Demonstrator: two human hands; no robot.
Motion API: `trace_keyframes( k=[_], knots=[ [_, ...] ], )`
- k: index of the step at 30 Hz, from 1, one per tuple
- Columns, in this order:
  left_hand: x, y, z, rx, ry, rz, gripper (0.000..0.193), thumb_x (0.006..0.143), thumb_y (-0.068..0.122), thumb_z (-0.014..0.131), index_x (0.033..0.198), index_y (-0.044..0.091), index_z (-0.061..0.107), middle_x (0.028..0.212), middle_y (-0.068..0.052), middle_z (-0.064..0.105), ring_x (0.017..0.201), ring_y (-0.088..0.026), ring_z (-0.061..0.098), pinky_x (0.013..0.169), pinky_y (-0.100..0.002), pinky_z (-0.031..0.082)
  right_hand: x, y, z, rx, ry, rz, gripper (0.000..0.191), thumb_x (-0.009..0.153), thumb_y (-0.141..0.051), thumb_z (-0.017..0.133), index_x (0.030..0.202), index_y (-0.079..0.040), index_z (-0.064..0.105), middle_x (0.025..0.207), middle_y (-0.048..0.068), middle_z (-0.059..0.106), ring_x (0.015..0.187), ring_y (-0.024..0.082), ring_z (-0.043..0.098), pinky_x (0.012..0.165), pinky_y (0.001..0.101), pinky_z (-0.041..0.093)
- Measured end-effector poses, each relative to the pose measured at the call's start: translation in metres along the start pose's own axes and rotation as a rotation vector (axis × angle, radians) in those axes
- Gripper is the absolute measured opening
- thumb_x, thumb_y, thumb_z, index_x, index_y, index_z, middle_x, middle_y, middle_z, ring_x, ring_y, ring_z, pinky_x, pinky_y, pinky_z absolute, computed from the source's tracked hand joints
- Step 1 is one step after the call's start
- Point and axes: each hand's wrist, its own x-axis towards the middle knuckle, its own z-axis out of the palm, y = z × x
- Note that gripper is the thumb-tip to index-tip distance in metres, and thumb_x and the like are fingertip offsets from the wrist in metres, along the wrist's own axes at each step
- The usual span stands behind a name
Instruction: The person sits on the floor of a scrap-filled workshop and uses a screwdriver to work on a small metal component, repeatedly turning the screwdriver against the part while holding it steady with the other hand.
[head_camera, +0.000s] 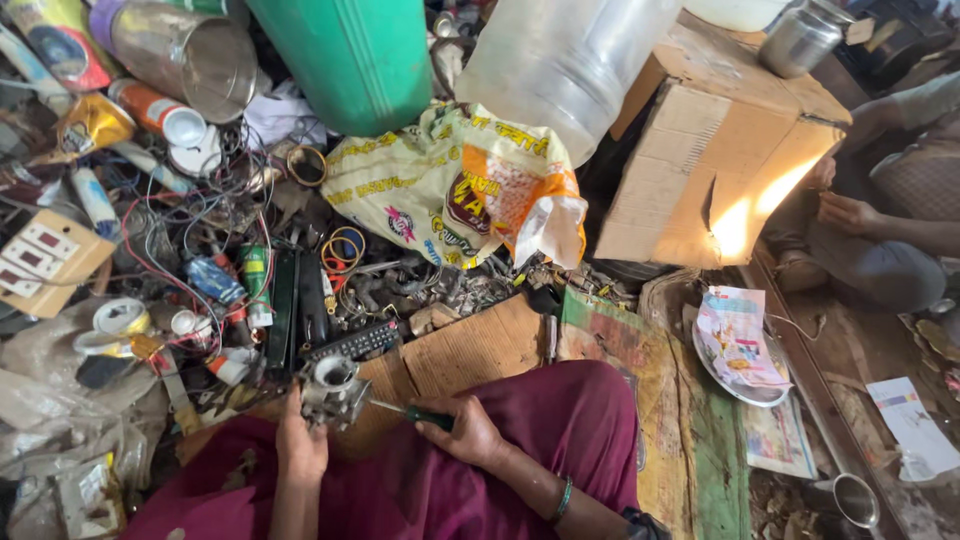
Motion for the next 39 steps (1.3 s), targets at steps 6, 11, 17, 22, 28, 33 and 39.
trace_keyframes(
  k=[6,11,17,22,28,33,39],
  knots=[
    [-0.005,0.011,0.019,-0.045,-0.018,-0.008,0.035,0.108,0.041,0.050,0.128,0.017,0.065,0.119,0.004,0.071,0.104,-0.014,0.066,0.084,-0.035,0.054,0.010,-0.012,-0.002,-0.065,0.004,-0.094,0.036,0.091,-0.017,0.078,0.124,-0.005,0.073,0.105,0.018,0.078,0.094,0.027,0.078,0.081,0.0339,0.061],
    [-0.012,0.011,0.017,0.010,0.002,-0.003,0.043,0.108,0.048,0.048,0.135,0.019,0.063,0.129,0.004,0.068,0.113,-0.014,0.064,0.091,-0.037,0.050,0.004,-0.008,-0.001,0.013,-0.020,-0.017,0.032,0.096,-0.019,0.075,0.124,-0.004,0.072,0.106,0.016,0.077,0.094,0.024,0.077,0.081,0.0339,0.060],
    [-0.012,0.004,0.007,0.064,0.043,0.026,0.045,0.107,0.051,0.050,0.138,0.019,0.059,0.133,0.003,0.065,0.115,-0.017,0.061,0.093,-0.045,0.047,0.003,-0.001,-0.002,0.052,-0.080,0.058,0.034,0.096,-0.021,0.072,0.127,-0.005,0.072,0.101,0.012,0.078,0.086,0.018,0.076,0.080,0.0319,0.059],
    [-0.009,-0.001,0.002,0.044,0.039,0.020,0.044,0.107,0.051,0.048,0.138,0.021,0.059,0.134,0.005,0.065,0.118,-0.018,0.061,0.096,-0.046,0.047,0.003,-0.001,-0.002,0.071,-0.122,0.076,0.036,0.098,-0.021,0.070,0.130,-0.005,0.070,0.096,0.011,0.078,0.084,0.016,0.076,0.079,0.0312,0.059],
    [0.001,-0.001,0.004,0.006,0.100,0.004,0.046,0.104,0.054,0.047,0.138,0.025,0.059,0.135,0.006,0.064,0.122,-0.019,0.060,0.098,-0.052,0.046,0.010,-0.002,-0.005,0.002,-0.150,0.055,0.035,0.096,-0.023,0.074,0.126,-0.005,0.071,0.091,0.013,0.076,0.083,0.016,0.076,0.077,0.0318,0.059],
    [-0.004,-0.003,-0.010,-0.210,-0.246,0.180,0.052,0.111,0.053,0.054,0.148,0.016,0.058,0.146,-0.003,0.062,0.131,-0.026,0.056,0.111,-0.053,0.044,0.006,0.015,0.004,-0.074,-0.009,-0.083,0.033,0.097,-0.025,0.076,0.122,-0.003,0.074,0.095,0.015,0.075,0.084,0.016,0.072,0.074,0.0335,0.058],
    [-0.015,0.015,0.002,-0.252,-0.264,0.161,0.061,0.100,0.057,0.056,0.146,0.018,0.053,0.145,-0.004,0.062,0.130,-0.031,0.058,0.099,-0.062,0.046,0.007,0.007,-0.003,0.768,-0.022,0.374,0.032,0.100,-0.029,0.072,0.114,-0.004,0.059,0.083,0.000,0.065,0.066,0.007,0.056,0.056,0.0231,0.043]
  ],
)
